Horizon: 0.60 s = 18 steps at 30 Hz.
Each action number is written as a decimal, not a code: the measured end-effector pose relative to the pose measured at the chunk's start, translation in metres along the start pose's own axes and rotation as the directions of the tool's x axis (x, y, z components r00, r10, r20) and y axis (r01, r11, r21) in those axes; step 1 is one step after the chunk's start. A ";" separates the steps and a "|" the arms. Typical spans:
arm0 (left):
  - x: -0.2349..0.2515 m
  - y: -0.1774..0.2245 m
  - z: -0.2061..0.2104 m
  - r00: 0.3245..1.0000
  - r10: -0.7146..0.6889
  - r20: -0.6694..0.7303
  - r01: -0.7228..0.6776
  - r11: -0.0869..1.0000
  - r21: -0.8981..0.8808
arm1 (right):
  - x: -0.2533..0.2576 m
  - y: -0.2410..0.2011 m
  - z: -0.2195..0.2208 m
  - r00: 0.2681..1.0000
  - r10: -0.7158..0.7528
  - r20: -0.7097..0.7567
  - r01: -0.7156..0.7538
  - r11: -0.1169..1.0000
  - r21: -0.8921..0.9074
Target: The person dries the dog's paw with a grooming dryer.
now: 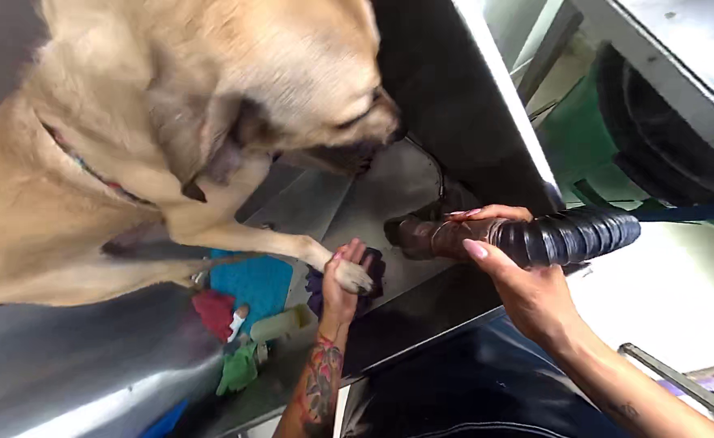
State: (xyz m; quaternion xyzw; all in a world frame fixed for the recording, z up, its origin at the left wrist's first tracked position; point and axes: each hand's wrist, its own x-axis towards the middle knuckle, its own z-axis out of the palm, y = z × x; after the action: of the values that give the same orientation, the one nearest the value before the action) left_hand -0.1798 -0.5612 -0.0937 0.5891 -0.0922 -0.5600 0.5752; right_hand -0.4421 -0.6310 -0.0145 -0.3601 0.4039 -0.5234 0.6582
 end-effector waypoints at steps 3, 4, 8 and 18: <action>0.009 0.068 0.013 0.991 0.134 0.015 -0.134 0.962 0.239 | 0.003 0.002 0.004 0.973 -0.108 0.202 0.120 0.992 -0.048; 0.018 0.091 0.027 0.984 0.169 0.057 -0.178 0.923 0.341 | 0.004 -0.002 0.009 0.939 -0.163 0.304 0.188 0.981 -0.054; 0.060 0.150 0.081 0.915 0.126 0.383 -0.323 0.798 0.509 | 0.020 -0.018 0.034 0.618 -0.514 0.595 0.672 0.738 -0.061; 0.124 0.119 0.016 0.435 0.009 0.900 0.098 0.994 -0.057 | 0.011 -0.038 0.094 0.469 -0.403 0.786 0.738 0.667 -0.098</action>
State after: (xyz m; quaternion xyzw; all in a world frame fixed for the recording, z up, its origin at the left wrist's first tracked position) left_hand -0.0842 -0.7021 -0.0653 0.1744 -0.3398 -0.8060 0.4522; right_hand -0.3703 -0.6447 0.0563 -0.7820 0.0727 -0.4342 0.4413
